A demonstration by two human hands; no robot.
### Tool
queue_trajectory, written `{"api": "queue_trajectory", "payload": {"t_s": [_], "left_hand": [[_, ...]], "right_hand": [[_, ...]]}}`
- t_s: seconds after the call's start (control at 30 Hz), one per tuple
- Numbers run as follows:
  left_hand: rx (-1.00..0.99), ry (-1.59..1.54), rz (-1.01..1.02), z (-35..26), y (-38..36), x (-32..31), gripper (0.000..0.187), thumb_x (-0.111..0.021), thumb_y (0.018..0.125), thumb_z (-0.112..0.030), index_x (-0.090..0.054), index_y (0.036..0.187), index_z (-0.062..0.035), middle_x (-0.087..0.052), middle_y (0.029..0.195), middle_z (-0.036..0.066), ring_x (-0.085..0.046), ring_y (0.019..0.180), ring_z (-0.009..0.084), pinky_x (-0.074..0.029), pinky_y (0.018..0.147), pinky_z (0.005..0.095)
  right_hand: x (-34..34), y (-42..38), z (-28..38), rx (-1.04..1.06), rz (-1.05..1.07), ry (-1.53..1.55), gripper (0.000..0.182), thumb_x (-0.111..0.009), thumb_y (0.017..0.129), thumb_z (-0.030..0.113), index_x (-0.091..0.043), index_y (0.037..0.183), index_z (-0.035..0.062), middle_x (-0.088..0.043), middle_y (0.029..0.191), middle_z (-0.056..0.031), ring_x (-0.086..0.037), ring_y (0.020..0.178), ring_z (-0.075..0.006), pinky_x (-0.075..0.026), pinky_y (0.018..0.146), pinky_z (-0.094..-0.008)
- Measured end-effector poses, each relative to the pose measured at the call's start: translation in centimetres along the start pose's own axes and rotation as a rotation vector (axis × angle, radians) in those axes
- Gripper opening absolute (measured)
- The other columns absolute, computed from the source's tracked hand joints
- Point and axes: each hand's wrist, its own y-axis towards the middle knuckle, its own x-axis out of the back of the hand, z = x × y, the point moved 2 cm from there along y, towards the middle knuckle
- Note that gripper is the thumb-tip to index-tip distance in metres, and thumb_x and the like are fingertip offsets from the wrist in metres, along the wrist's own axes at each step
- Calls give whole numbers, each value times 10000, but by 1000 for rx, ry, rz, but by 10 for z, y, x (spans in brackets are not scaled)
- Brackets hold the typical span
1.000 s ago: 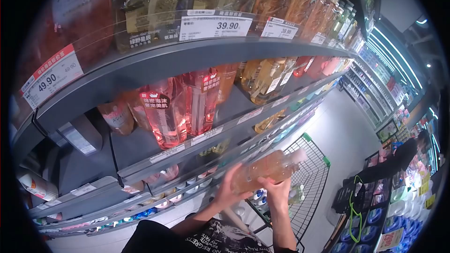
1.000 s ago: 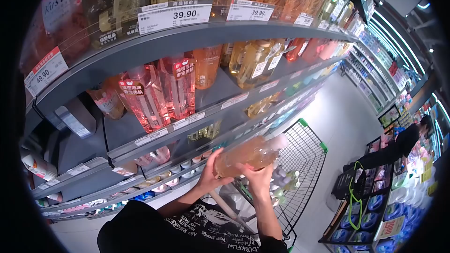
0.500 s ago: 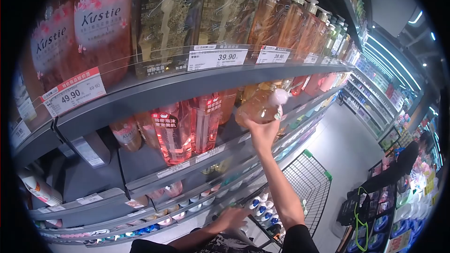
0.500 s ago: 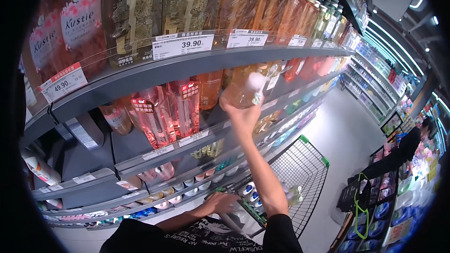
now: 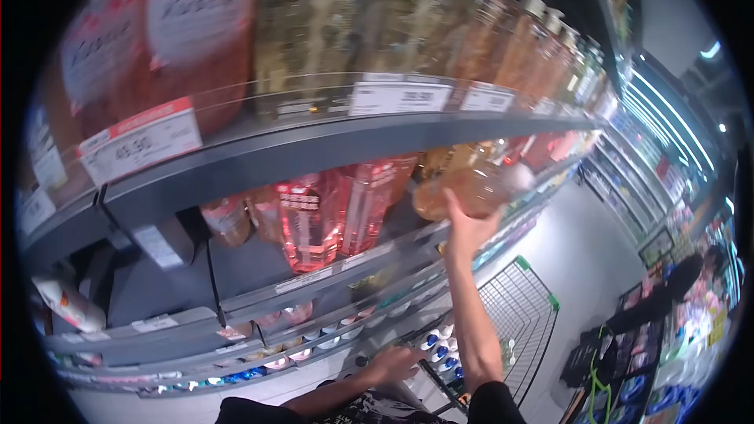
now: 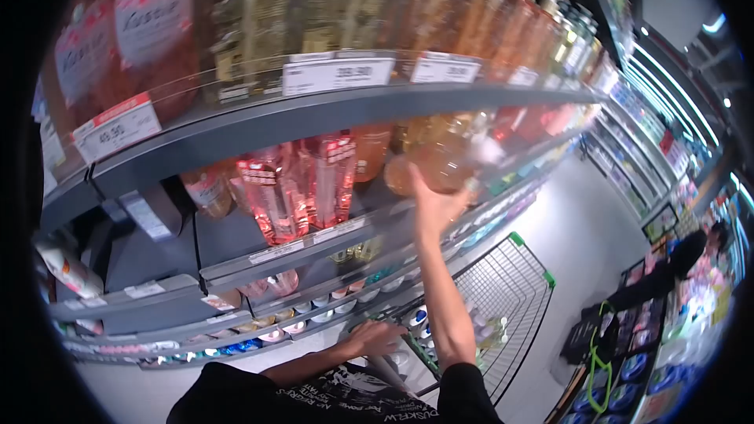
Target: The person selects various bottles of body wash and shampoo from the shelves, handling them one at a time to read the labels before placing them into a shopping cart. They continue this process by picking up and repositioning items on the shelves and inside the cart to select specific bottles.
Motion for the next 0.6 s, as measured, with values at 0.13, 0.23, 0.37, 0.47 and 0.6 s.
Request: {"api": "queue_trajectory", "payload": {"t_s": [0.13, 0.23, 0.37, 0.47, 0.6], "left_hand": [[-135, 0, -319, 17, 4, -14, 423, -626, 854, -215, -571, 1269, -152, -674, 919, 140, -679, 907, 331, -546, 786, 471], [-127, 12, -310, 20, 9, -33, 399, -618, 854, -218, -584, 1243, -136, -651, 980, 167, -665, 948, 334, -544, 796, 460], [31, 67, -18, 4, 9, -6, 322, -600, 854, -238, -610, 1148, -107, -657, 984, 138, -671, 918, 326, -540, 777, 467], [-21, 41, -157, 6, 13, -13, 323, -602, 857, -237, -611, 1156, -112, -660, 985, 138, -671, 920, 329, -539, 782, 469], [-57, 20, -265, 10, 9, -18, 325, -604, 861, -235, -612, 1165, -119, -665, 985, 138, -670, 922, 334, -537, 790, 470]], "right_hand": [[37, -7, 54, 182, 98, 640, 776, -727, 830, 280, -341, 1454, 25, -484, 1390, -174, -512, 1281, -386, -465, 1061, -522], [50, -31, 107, 325, 150, 733, 901, -560, 878, 597, -264, 1506, 23, -403, 1472, -196, -379, 1389, -408, -331, 1149, -564], [64, -102, 98, 202, 260, 860, 922, -545, 879, 647, -257, 1512, 41, -385, 1481, -180, -368, 1400, -341, -304, 1173, -532], [15, -152, 124, 140, 653, 812, 860, -602, 874, 575, -287, 1492, 65, -399, 1454, -163, -385, 1381, -303, -319, 1166, -510], [-62, -214, 122, 126, 822, 581, 998, -838, 708, 312, -284, 1495, 45, -401, 1453, -157, -366, 1381, -299, -297, 1152, -478]]}}
